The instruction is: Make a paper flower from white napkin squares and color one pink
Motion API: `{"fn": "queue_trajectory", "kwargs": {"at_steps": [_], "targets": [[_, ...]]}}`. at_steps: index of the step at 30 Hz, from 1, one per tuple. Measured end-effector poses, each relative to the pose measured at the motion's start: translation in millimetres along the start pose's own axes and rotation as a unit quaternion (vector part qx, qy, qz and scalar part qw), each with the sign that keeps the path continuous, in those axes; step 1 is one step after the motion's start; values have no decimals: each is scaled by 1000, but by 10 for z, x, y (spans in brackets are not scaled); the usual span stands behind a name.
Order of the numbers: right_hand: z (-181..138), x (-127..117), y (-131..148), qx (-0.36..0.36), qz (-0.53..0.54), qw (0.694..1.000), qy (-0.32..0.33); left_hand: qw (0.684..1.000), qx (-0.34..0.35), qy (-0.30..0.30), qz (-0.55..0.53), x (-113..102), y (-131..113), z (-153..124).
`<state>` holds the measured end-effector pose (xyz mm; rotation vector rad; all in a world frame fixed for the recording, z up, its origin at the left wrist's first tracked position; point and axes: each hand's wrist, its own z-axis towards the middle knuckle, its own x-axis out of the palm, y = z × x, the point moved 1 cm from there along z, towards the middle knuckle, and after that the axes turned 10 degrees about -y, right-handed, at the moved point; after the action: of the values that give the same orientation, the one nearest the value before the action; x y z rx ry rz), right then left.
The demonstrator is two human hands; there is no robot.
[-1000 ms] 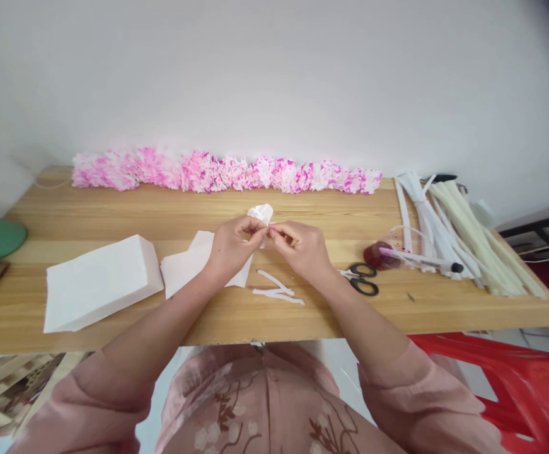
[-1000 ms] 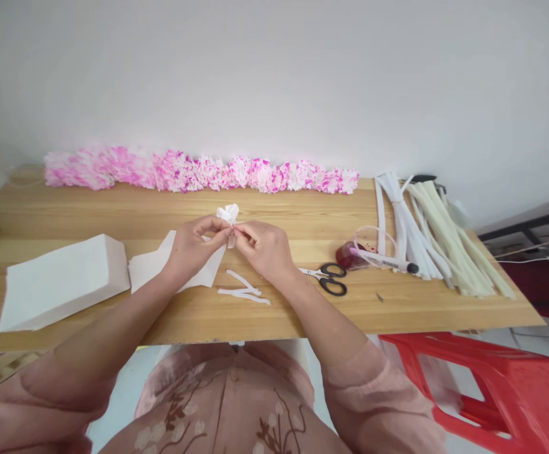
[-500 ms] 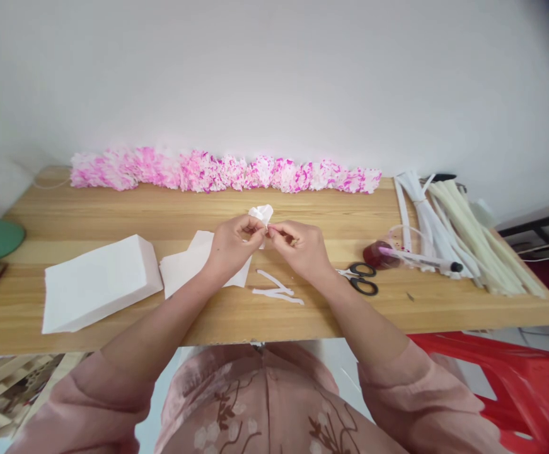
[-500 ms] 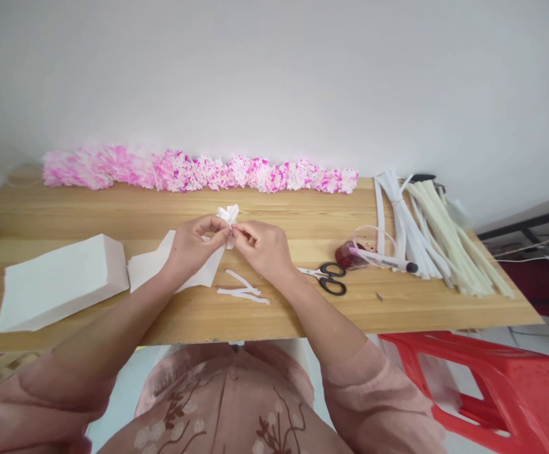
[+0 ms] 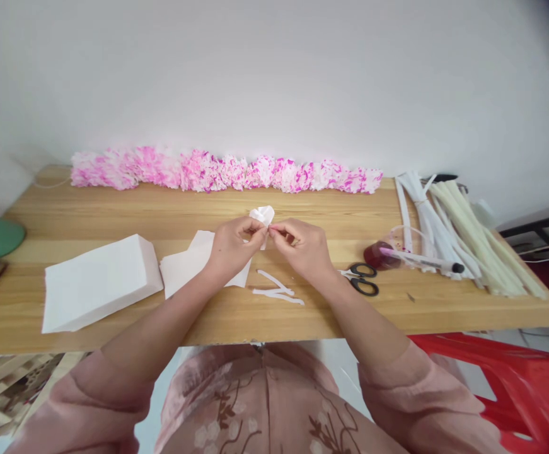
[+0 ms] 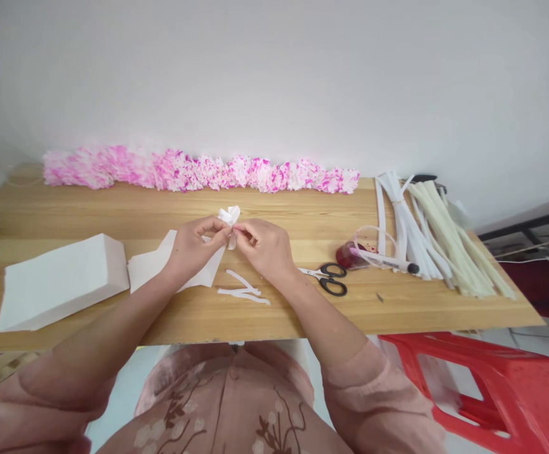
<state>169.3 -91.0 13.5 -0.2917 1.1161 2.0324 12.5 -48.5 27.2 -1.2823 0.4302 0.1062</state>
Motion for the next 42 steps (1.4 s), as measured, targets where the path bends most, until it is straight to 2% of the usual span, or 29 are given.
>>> {"fn": "queue_trajectory", "kwargs": {"at_steps": [6,20,32,42], "targets": [[-12,15,3,-26,-14,1000,3,1000,3,0,6,0,1,7],[3,1,13,38,35,999,-10,999,-18,-13,-33,1,24,19],[-21,23,14,-38,-24,999,-2,999,-30,-11,-22,16,38,24],[4,-1,31,25,17,999,-11,997,-43,1,-64,21,71,32]]}}
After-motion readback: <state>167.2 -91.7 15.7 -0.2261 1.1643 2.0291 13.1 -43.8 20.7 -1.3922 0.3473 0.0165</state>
